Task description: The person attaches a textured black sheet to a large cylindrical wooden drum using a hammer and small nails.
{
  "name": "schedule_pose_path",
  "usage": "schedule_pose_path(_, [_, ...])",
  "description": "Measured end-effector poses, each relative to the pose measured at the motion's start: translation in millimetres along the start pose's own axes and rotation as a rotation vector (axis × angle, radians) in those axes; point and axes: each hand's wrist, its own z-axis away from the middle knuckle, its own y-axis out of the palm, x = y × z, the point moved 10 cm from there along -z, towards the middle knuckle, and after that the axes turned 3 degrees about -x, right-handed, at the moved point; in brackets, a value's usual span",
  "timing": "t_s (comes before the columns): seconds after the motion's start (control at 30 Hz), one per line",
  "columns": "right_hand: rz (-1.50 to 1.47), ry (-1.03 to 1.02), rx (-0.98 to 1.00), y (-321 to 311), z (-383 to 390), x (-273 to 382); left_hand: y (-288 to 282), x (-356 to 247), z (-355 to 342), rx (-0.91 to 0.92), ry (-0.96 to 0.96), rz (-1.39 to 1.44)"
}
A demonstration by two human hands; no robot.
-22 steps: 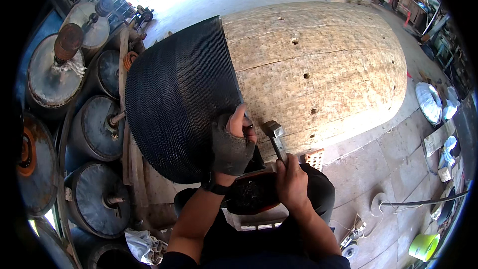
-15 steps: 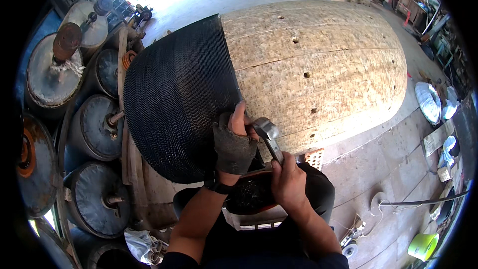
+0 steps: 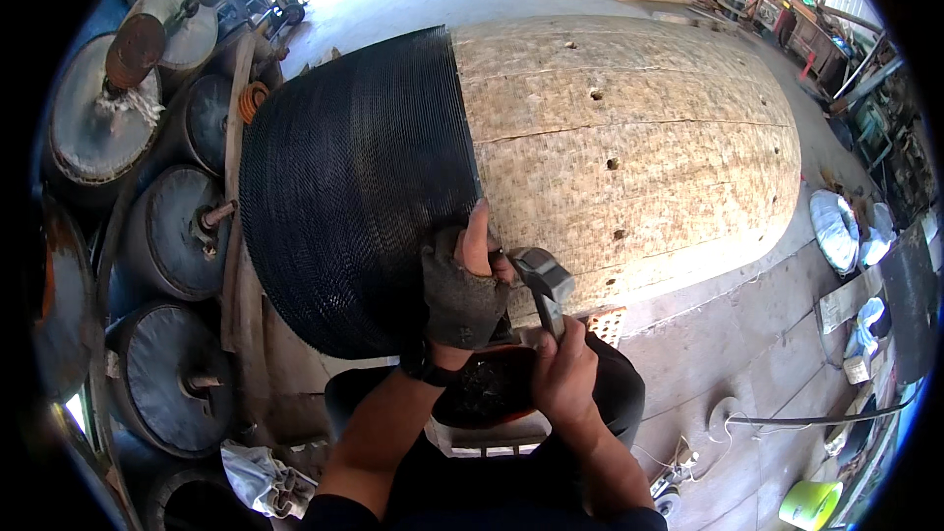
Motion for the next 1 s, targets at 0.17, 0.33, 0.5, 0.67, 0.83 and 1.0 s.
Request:
schedule_pose_path(0.17, [-0.066,0.04,0.008,1,0,-7,-24,-3,2,0.048,-0.041,0.126])
schedule_pose_path(0.33, [-0.045,-0.022,-0.082,3,3,-8,-30,-20,83,0.283,0.039,0.173])
schedule_pose_path(0.5, [-0.187,0.119,-0.021,4,9,-11,14,-32,210,0.663,0.183,0.159])
schedule_pose_path(0.67, [-0.069,-0.033,-0.124,7,8,-17,23,-36,228,0.759,0.154,0.104])
schedule_pose_path(0.83, [-0.22,-0.055,-0.101,13,14,-8,40,-14,264,0.59,-0.068,0.328])
schedule_pose_path(1.0, [0.142,-0.009,-0.005,30,5,-21,32,-40,242,0.716,0.15,0.177])
